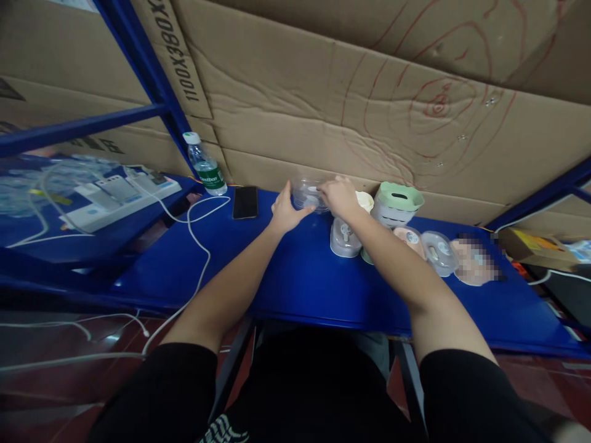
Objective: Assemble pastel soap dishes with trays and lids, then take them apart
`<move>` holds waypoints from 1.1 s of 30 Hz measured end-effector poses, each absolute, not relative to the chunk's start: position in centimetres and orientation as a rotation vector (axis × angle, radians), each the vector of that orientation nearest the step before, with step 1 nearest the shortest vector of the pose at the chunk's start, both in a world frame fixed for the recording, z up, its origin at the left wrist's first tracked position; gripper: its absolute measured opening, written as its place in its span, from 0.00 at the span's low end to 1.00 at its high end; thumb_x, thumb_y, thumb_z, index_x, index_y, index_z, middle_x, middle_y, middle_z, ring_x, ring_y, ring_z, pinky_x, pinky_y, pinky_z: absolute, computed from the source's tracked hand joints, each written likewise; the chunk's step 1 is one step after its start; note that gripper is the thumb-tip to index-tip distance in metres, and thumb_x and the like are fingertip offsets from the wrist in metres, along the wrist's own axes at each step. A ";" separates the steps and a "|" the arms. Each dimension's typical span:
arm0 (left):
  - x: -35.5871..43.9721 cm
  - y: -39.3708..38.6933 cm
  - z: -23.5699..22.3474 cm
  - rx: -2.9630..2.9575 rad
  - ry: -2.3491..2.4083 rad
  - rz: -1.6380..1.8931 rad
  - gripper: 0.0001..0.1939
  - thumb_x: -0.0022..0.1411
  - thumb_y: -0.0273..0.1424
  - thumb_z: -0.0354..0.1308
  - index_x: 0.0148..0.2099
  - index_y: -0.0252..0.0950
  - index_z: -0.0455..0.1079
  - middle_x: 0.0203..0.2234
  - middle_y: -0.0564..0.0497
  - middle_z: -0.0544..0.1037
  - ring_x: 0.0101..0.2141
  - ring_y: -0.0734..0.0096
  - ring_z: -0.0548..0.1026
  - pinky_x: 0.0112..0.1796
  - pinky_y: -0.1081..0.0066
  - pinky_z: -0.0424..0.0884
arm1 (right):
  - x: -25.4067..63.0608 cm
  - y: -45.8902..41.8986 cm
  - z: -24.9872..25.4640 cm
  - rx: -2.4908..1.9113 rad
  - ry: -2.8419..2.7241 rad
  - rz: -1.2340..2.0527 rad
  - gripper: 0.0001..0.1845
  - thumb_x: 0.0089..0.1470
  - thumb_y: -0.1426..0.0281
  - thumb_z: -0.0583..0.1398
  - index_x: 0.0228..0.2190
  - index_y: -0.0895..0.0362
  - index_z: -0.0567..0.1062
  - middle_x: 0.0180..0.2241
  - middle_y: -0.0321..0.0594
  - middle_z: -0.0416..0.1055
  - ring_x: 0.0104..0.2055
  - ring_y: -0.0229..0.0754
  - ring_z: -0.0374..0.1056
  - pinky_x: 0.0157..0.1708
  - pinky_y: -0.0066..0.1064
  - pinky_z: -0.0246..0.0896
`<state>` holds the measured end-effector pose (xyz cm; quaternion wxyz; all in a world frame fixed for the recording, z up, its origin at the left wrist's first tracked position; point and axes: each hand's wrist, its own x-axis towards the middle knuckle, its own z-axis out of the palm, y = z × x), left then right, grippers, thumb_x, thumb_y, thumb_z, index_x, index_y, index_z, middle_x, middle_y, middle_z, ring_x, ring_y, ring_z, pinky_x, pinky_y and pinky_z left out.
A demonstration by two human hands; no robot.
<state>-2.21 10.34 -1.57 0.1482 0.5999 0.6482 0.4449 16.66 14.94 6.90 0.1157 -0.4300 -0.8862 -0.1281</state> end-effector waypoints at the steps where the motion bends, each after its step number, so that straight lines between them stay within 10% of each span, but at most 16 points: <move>1: -2.2 10.5 -1.8 1.740 1.875 1.253 0.63 0.56 0.50 0.77 0.83 0.43 0.47 0.79 0.36 0.60 0.78 0.38 0.58 0.74 0.41 0.56 | 16.5 15.0 6.7 -1.268 -2.600 -0.379 0.20 0.71 0.68 0.59 0.55 0.55 0.86 0.53 0.50 0.86 0.56 0.61 0.73 0.55 0.50 0.59; 25: -2.3 11.5 -3.4 1.831 1.770 1.416 0.58 0.56 0.46 0.78 0.80 0.39 0.52 0.76 0.28 0.62 0.76 0.29 0.60 0.71 0.31 0.56 | 22.4 11.6 8.3 -1.090 -2.337 -0.220 0.25 0.69 0.51 0.59 0.56 0.53 0.83 0.57 0.52 0.82 0.61 0.65 0.73 0.69 0.65 0.55; 33: 0.7 7.9 -0.7 2.216 1.449 1.607 0.23 0.69 0.40 0.65 0.63 0.41 0.74 0.62 0.40 0.79 0.65 0.45 0.74 0.69 0.44 0.66 | 27.0 6.7 5.4 -1.135 -2.210 -0.146 0.23 0.70 0.51 0.60 0.54 0.51 0.83 0.56 0.50 0.84 0.60 0.62 0.77 0.68 0.66 0.59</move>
